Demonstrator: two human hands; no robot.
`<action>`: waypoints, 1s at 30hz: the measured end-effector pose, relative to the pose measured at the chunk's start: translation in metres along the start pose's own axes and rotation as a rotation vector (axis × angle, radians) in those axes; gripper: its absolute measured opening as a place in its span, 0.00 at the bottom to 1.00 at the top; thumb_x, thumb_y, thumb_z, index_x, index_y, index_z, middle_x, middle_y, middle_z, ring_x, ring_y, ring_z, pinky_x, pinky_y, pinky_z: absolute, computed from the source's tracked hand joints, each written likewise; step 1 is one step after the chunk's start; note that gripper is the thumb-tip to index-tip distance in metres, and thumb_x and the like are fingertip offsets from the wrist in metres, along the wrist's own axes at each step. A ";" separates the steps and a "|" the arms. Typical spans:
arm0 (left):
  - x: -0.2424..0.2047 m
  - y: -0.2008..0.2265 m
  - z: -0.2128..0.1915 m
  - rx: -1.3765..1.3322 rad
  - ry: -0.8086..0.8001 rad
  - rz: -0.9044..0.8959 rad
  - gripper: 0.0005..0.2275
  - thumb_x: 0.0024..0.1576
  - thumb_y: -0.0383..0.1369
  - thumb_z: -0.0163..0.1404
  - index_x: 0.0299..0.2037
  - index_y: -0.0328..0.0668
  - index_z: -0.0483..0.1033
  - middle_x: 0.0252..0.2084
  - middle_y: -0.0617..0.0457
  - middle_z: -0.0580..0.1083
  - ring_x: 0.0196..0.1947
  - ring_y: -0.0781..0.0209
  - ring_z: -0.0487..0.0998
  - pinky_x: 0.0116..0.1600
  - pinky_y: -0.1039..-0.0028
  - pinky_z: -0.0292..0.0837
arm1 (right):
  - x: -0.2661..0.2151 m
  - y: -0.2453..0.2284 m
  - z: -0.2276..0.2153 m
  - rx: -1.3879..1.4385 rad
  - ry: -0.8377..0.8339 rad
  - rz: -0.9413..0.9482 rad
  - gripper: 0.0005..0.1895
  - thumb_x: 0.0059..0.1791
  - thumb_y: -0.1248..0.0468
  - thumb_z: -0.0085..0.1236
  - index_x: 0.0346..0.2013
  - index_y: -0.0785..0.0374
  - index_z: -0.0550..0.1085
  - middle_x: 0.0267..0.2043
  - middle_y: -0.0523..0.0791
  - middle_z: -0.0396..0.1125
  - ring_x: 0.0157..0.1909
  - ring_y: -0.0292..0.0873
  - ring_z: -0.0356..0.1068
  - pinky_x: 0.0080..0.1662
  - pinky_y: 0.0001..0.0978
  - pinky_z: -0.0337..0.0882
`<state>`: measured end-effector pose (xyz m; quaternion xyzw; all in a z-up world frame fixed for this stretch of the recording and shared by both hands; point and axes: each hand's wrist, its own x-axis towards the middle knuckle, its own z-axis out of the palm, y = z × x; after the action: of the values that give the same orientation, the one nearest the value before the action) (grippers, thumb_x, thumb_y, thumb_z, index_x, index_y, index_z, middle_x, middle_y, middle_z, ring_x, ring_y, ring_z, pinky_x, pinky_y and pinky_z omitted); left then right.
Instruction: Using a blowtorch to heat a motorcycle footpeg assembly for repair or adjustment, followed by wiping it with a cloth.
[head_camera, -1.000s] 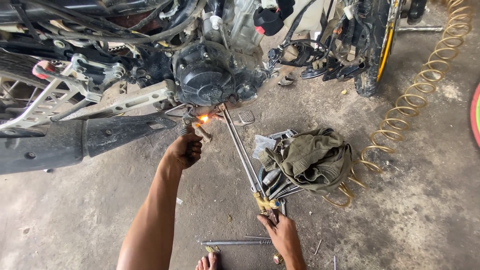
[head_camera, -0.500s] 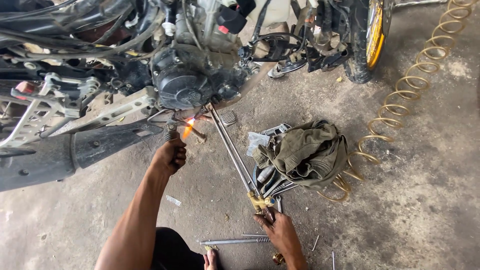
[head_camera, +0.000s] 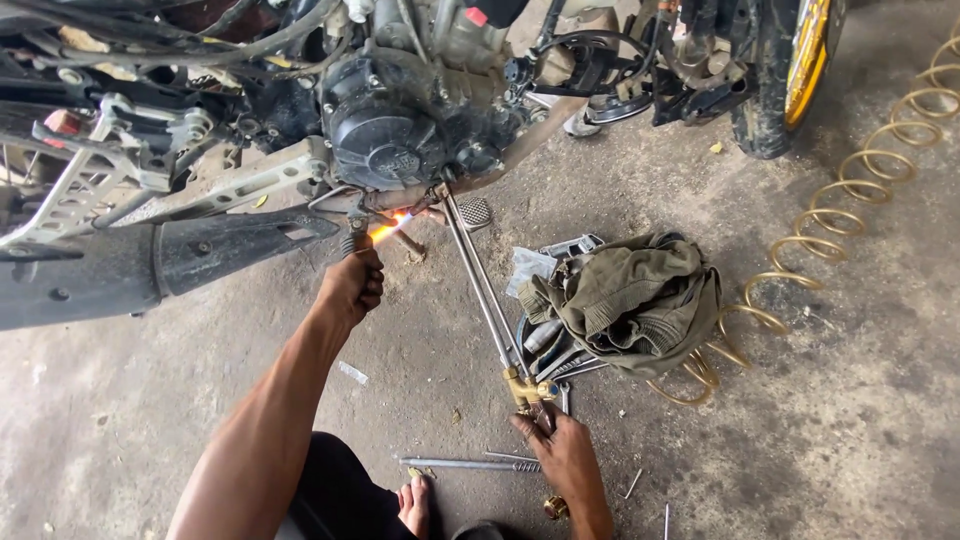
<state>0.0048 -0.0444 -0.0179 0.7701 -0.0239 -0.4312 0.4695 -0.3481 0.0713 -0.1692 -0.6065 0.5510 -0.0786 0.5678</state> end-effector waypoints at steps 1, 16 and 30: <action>-0.005 0.001 0.001 0.011 0.013 0.007 0.09 0.55 0.24 0.39 0.24 0.49 0.65 0.19 0.58 0.62 0.14 0.70 0.55 0.16 0.80 0.44 | -0.002 -0.004 -0.003 0.021 -0.009 0.013 0.33 0.48 0.36 0.52 0.59 0.50 0.74 0.24 0.36 0.69 0.20 0.32 0.67 0.22 0.27 0.69; -0.022 0.003 0.010 0.019 0.107 0.017 0.07 0.55 0.25 0.46 0.26 0.47 0.68 0.19 0.58 0.65 0.14 0.70 0.59 0.16 0.79 0.48 | 0.006 0.009 0.003 -0.036 -0.019 0.069 0.25 0.48 0.38 0.55 0.40 0.55 0.80 0.24 0.38 0.67 0.19 0.34 0.63 0.21 0.28 0.67; -0.050 0.010 -0.017 0.243 -0.061 0.080 0.12 0.62 0.38 0.52 0.45 0.38 0.69 0.24 0.45 0.73 0.16 0.59 0.71 0.17 0.74 0.64 | 0.010 0.024 0.007 -0.058 0.023 0.080 0.24 0.49 0.36 0.55 0.26 0.52 0.73 0.22 0.36 0.63 0.17 0.31 0.57 0.20 0.26 0.61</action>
<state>-0.0115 -0.0161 0.0243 0.8061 -0.1210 -0.4294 0.3888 -0.3532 0.0735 -0.1951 -0.5994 0.5834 -0.0468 0.5461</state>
